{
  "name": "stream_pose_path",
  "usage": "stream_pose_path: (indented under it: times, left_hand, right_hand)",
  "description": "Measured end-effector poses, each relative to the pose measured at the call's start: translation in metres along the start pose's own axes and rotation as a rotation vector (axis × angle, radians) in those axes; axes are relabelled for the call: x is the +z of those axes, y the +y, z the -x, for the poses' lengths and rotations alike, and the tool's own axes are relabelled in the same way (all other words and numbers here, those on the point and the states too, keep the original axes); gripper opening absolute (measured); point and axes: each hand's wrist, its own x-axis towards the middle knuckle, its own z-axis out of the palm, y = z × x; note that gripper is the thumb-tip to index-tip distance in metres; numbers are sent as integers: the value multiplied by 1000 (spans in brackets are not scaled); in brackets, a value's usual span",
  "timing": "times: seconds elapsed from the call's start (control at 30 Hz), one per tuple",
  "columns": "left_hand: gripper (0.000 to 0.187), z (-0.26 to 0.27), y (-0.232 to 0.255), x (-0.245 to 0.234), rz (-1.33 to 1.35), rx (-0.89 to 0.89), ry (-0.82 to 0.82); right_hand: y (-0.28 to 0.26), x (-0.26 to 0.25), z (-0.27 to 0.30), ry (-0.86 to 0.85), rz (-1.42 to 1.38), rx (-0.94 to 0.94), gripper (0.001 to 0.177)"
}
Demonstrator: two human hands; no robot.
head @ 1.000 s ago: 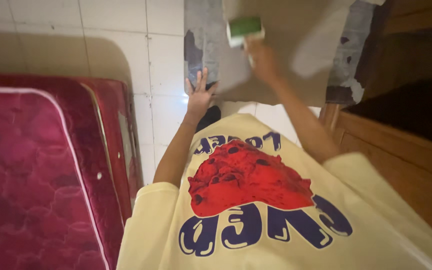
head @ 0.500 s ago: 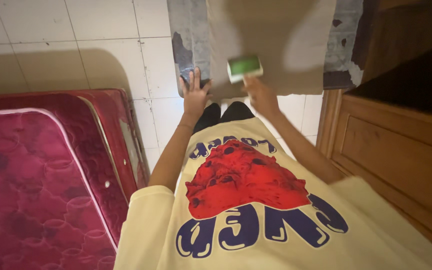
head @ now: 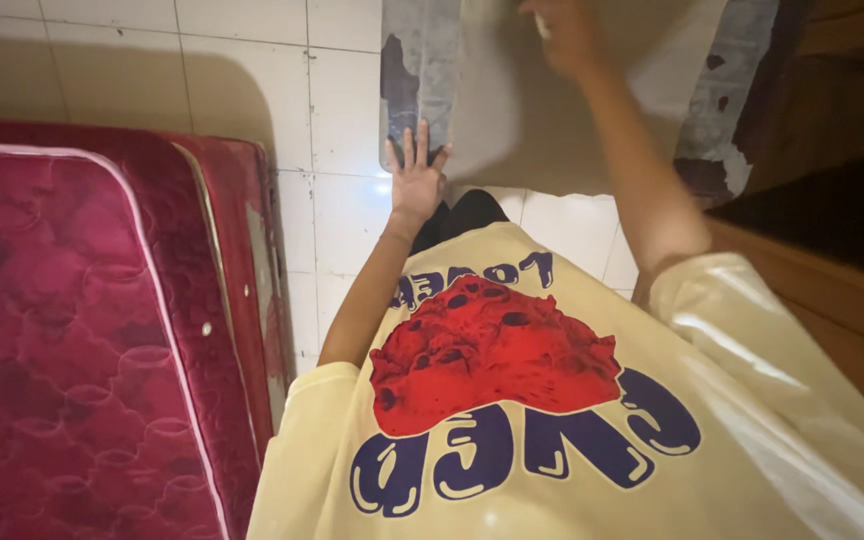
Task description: The person uses a small green roller to press a beige t-shirt laid flat on a tiled floor. The person repeatedly rolls over the shirt's body and sleeves while holding the fabric in place with the other hand.
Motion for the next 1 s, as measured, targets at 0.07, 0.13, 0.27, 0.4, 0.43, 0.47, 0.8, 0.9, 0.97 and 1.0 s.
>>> stream_pose_path:
  times: [0.07,0.13,0.27,0.4,0.43,0.47,0.8,0.9,0.97,1.0]
  left_hand:
    - [58,-2,1,-4,4,16,28]
    - [52,-4,2,-9,25,33,13]
    - [47,-15,11,-15,-16,66,-22]
    - [57,-30,22,-25,-14,179,153]
    - [62,-31,23,-29,47,223,172]
    - [68,-32,26,-30,112,270,187]
    - [63,-67,39,5,-66,332,107]
    - [60,-73,35,23,-47,304,124]
    - [60,-74,33,32,-45,282,116]
    - [62,-75,31,33,-76,270,92]
  right_hand:
    - [-18,0,37,2,0,-27,45]
    - [-43,2,92,-15,28,122,35]
    - [-86,16,204,-39,-69,345,57]
    - [-128,16,279,-63,-16,368,59]
    - [-136,14,287,-45,-32,393,57]
    - [-146,14,293,-27,-48,422,56]
    - [-60,43,177,223,-109,276,45]
    - [15,47,105,236,-158,281,53]
    - [40,34,63,369,-106,34,54]
    - [49,25,43,268,-69,101,57]
